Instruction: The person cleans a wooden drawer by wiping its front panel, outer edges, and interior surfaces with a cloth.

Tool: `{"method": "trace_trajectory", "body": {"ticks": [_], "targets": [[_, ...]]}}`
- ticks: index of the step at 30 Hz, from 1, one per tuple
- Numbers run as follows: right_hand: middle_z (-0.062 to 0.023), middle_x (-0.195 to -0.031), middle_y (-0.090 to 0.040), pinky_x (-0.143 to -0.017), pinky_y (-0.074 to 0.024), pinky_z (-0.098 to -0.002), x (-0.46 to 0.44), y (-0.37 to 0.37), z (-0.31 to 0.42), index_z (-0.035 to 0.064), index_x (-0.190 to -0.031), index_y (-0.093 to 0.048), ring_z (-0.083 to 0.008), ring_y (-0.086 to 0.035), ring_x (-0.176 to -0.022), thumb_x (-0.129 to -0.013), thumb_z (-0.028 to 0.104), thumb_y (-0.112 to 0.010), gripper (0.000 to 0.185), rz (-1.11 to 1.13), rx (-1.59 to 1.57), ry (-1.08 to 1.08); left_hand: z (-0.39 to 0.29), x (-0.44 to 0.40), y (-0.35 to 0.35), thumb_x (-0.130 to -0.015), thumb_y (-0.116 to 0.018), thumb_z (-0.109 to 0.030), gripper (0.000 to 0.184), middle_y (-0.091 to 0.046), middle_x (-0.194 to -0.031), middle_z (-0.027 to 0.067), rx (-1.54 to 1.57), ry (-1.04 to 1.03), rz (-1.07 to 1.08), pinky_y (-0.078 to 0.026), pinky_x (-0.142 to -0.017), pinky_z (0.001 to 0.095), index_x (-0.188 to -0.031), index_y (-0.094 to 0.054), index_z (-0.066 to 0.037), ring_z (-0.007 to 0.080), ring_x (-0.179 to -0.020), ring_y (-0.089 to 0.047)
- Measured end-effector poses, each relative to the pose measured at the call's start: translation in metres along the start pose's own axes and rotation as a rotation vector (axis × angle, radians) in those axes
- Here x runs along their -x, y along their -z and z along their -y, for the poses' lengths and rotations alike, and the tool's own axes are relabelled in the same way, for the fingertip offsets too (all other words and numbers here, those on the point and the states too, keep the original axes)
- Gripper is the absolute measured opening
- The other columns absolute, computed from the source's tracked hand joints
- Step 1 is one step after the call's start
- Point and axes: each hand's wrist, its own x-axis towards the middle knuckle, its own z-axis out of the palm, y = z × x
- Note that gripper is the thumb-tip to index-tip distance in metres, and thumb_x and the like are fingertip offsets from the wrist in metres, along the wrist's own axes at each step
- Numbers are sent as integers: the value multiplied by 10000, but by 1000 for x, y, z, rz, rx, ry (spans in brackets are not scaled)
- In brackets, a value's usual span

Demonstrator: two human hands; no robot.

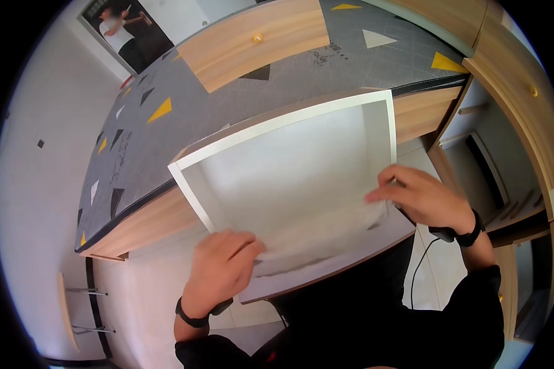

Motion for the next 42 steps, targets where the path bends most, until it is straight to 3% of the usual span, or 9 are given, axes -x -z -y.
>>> {"method": "trace_trajectory", "body": {"ticks": [4,12,15,17,28,31,33,37,42], "targets": [[-68,-1070,-562,-744,-495,-363,-16,8,-1,155,-1128,-715,-271,-601,-954,-680,-147,-608,551,-317,261,89,3,4,5,-665,-686,20,254,-651,-913,34,-206,17,-244,-438,-571,329,-891,-709,-92,200,-671,-561],[-77,-1124,-652,-785,-515,-368,-68,35,-10,167,-1142,-721,-279,-624,-974,-727,-55,-609,483,-846,745,303,40,-11,16,-684,-672,92,401,-673,-1049,127,-412,-29,-586,-453,-630,333,-1043,-754,-67,265,-763,-593],[-75,-1200,-666,-853,-520,-376,-99,39,-24,173,-1218,-692,-302,-628,-1082,-753,-43,-609,520,-843,813,325,63,-35,23,-739,-647,91,388,-664,-1135,127,-593,47,-688,-472,-777,353,-1084,-733,-63,306,-935,-611],[-70,-1228,-661,-883,-518,-381,-112,16,-40,171,-1265,-664,-315,-619,-1120,-767,-53,-596,551,-752,679,237,79,-44,15,-790,-653,31,391,-647,-1216,114,-516,154,-539,-432,-940,406,-1167,-691,-64,349,-1067,-582],[-140,-1304,-571,-996,-466,-431,-113,4,-38,169,-1426,-531,-359,-555,-1172,-778,-28,-626,684,-569,428,178,84,-51,1,-780,-736,-95,534,-578,-1350,94,-534,229,-479,-369,-1046,492,-1303,-628,-126,362,-1262,-495],[-149,-1245,-570,-963,-474,-409,-110,-1,-39,129,-1331,-573,-360,-544,-1177,-713,-99,-638,662,-613,307,143,86,-50,2,-752,-739,-78,569,-578,-1362,97,-515,197,-496,-362,-1064,495,-1309,-633,-130,368,-1303,-480],[-146,-1197,-563,-874,-508,-373,-108,-3,-41,79,-1120,-591,-348,-593,-1084,-630,-162,-636,549,-648,282,192,82,-44,4,-733,-735,-64,593,-580,-1364,103,-530,173,-518,-359,-1073,496,-1314,-634,-128,368,-1321,-476],[-124,-1138,-586,-684,-535,-348,-97,2,-11,63,-918,-529,-324,-652,-862,-572,-176,-620,431,-580,215,242,69,-42,13,-668,-682,-6,336,-650,-1253,124,-584,-28,-543,-454,-963,479,-996,-682,-79,364,-1192,-575],[-128,-1091,-590,-672,-523,-368,-91,3,-6,78,-946,-530,-336,-637,-863,-597,-144,-636,426,-471,202,197,65,-19,7,-638,-668,0,168,-690,-1130,111,-366,-45,-489,-510,-730,402,-741,-552,-62,311,-893,-621]]}}
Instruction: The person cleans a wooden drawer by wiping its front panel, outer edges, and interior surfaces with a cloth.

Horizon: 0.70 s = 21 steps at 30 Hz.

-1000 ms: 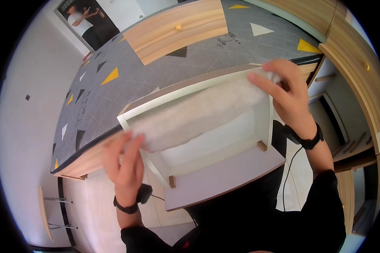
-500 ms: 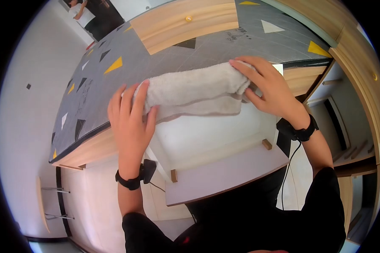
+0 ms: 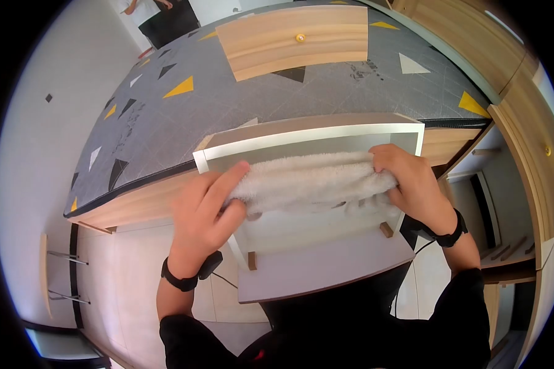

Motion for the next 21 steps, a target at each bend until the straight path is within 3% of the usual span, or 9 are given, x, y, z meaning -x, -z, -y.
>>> {"method": "trace_trajectory", "body": {"ticks": [2,4,8,10,15,17,19,21], "targets": [[-129,-1062,-584,-665,-517,-372,7,0,-2,83,-963,-525,-346,-627,-838,-609,-132,-641,431,36,7,2,-8,-6,5,-636,-692,-43,188,-680,-1108,89,-67,-151,23,-472,-667,371,-763,-554,-61,261,-834,-564],[-121,-989,-556,-644,-501,-384,14,3,-1,86,-1007,-509,-350,-598,-845,-653,-111,-653,429,287,-87,-121,-15,-4,1,-640,-693,-61,190,-678,-1104,80,-85,-149,29,-461,-663,360,-765,-549,-63,257,-860,-562],[-95,-941,-531,-673,-477,-388,18,10,6,95,-1031,-500,-314,-562,-863,-727,-60,-698,395,478,-228,-94,-20,2,-5,-647,-686,-92,175,-670,-1121,41,-146,-108,88,-428,-673,336,-759,-552,-84,247,-900,-547],[-62,-943,-527,-726,-454,-368,20,14,3,97,-1007,-516,-258,-537,-902,-791,39,-759,330,667,-520,-155,-19,7,-7,-645,-688,-95,173,-671,-1153,23,-150,-105,99,-421,-700,331,-753,-554,-96,246,-906,-541],[-44,-933,-537,-757,-428,-321,25,16,-1,94,-972,-550,-231,-539,-876,-808,137,-811,311,717,-743,-114,-33,7,1,-635,-690,-97,169,-658,-1269,-29,-114,-38,150,-400,-774,322,-743,-564,-129,232,-889,-508],[-45,-929,-550,-756,-425,-312,27,16,-4,89,-957,-569,-230,-545,-869,-806,160,-822,303,737,-820,-146,-38,4,8,-552,-754,-69,246,-656,-1311,-23,-50,-10,239,-403,-797,331,-742,-608,-124,279,-954,-450],[-65,-925,-600,-733,-434,-312,29,16,-11,78,-976,-624,-232,-563,-814,-824,146,-806,246,646,-937,-125,-38,5,10,-561,-777,-80,257,-630,-1349,-16,-4,20,277,-401,-812,329,-757,-618,-131,284,-973,-440],[-70,-923,-621,-718,-448,-314,25,25,-11,79,-1008,-648,-234,-581,-796,-838,122,-785,222,605,-754,-105,-37,9,8,-570,-800,-91,268,-604,-1386,-8,39,42,309,-400,-827,327,-771,-628,-138,290,-993,-429]]}}
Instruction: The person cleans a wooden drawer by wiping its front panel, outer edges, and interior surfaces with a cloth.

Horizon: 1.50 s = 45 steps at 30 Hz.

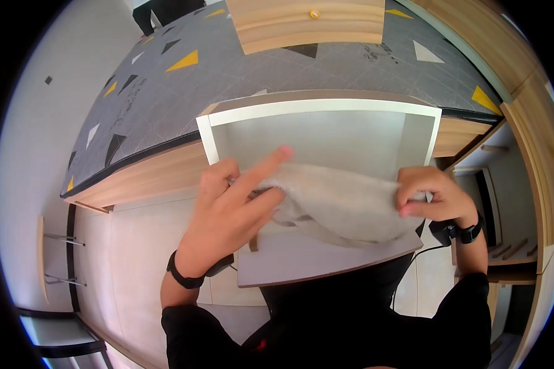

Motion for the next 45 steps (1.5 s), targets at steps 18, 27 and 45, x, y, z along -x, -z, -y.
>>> {"method": "trace_trajectory", "body": {"ticks": [18,27,45], "targets": [[-92,-974,-632,-712,-510,-331,7,-13,15,120,-1167,-753,-246,-620,-820,-778,-32,-719,418,-479,621,-68,-7,-11,-17,-711,-728,12,470,-570,-1125,99,344,205,143,-431,-873,390,-1157,-606,-72,326,-986,-455],[-76,-962,-609,-711,-514,-324,-1,-15,19,131,-1123,-766,-217,-609,-805,-789,-71,-702,395,-380,495,-104,-3,-4,-14,-640,-699,37,396,-542,-1016,107,417,115,152,-479,-811,409,-997,-560,-64,333,-987,-576],[-137,-950,-650,-757,-514,-330,9,-36,19,57,-1204,-683,-269,-633,-862,-837,-93,-627,400,-460,597,-9,-13,1,-9,-825,-760,-131,268,-578,-964,134,314,49,-115,-489,-671,400,-1022,-615,-19,320,-827,-599]]}}
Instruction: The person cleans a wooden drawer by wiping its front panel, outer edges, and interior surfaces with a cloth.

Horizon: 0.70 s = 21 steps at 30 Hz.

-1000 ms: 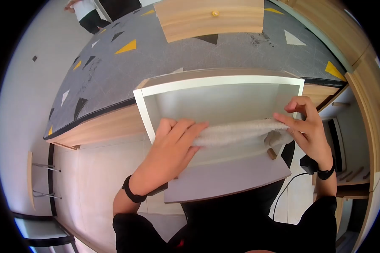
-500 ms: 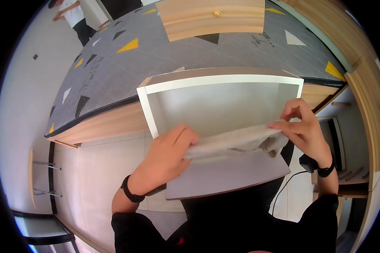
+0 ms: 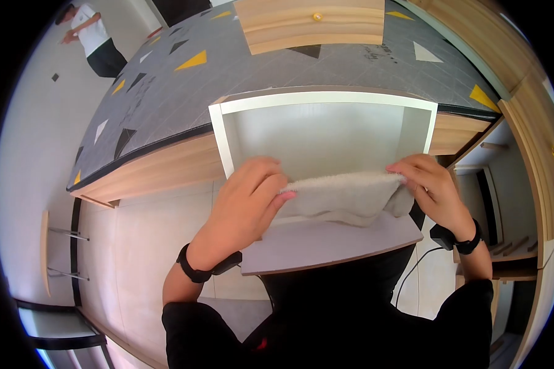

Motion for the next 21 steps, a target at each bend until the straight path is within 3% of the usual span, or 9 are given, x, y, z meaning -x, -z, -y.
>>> {"method": "trace_trajectory", "body": {"ticks": [2,6,8,9,11,15,18,20,21], "targets": [[-147,-926,-636,-725,-516,-328,4,-3,6,72,-1276,-633,-265,-624,-837,-843,-82,-630,460,85,-97,-205,-6,5,2,-817,-758,-96,218,-614,-913,125,67,85,22,-492,-675,402,-971,-621,-23,317,-785,-600],[-135,-901,-621,-689,-524,-346,9,-21,0,92,-1297,-610,-264,-617,-779,-847,-6,-697,469,76,-126,-245,-6,10,5,-802,-767,-82,213,-615,-828,108,72,89,-11,-481,-610,378,-953,-625,-34,305,-682,-583],[-103,-822,-610,-661,-497,-374,6,-27,-8,68,-1138,-681,-279,-607,-745,-785,95,-783,369,177,37,-158,-4,9,5,-774,-794,-99,227,-601,-795,80,-7,43,-145,-433,-510,337,-929,-635,-51,263,-566,-541],[-103,-822,-610,-661,-497,-374,6,-30,-14,68,-1138,-681,-279,-607,-745,-785,95,-783,369,177,34,-155,-2,9,6,-774,-794,-99,227,-601,-795,80,-11,45,-144,-433,-510,337,-929,-635,-51,263,-566,-541],[-71,-746,-622,-627,-490,-390,6,-31,-27,79,-973,-714,-284,-619,-703,-743,216,-824,290,226,236,-13,2,9,11,-755,-816,-130,245,-596,-791,54,-137,-7,-116,-380,-451,305,-919,-647,-65,218,-512,-504],[-71,-714,-639,-616,-491,-387,-1,-17,-27,80,-847,-713,-286,-642,-721,-732,199,-810,192,223,302,-72,9,10,24,-752,-826,-161,246,-584,-760,38,-187,-10,-148,-373,-450,300,-913,-657,-82,198,-500,-487],[-79,-724,-646,-615,-508,-391,-6,0,-24,123,-940,-709,-270,-648,-712,-775,185,-771,187,194,427,-101,9,12,38,-756,-829,-174,230,-569,-694,34,-323,1,-67,-378,-451,300,-909,-677,-92,197,-499,-497],[-101,-750,-649,-652,-525,-412,-15,11,-20,146,-1093,-689,-311,-653,-741,-786,81,-726,316,107,369,-172,14,6,46,-764,-831,-188,214,-566,-644,26,-297,33,-84,-381,-455,299,-910,-704,-96,198,-496,-505],[-159,-855,-659,-720,-540,-429,-20,17,-21,161,-1248,-634,-357,-663,-832,-807,24,-679,464,63,261,-140,17,2,49,-764,-831,-188,214,-566,-644,26,-299,34,-85,-381,-455,299,-910,-704,-96,198,-496,-505]]}}
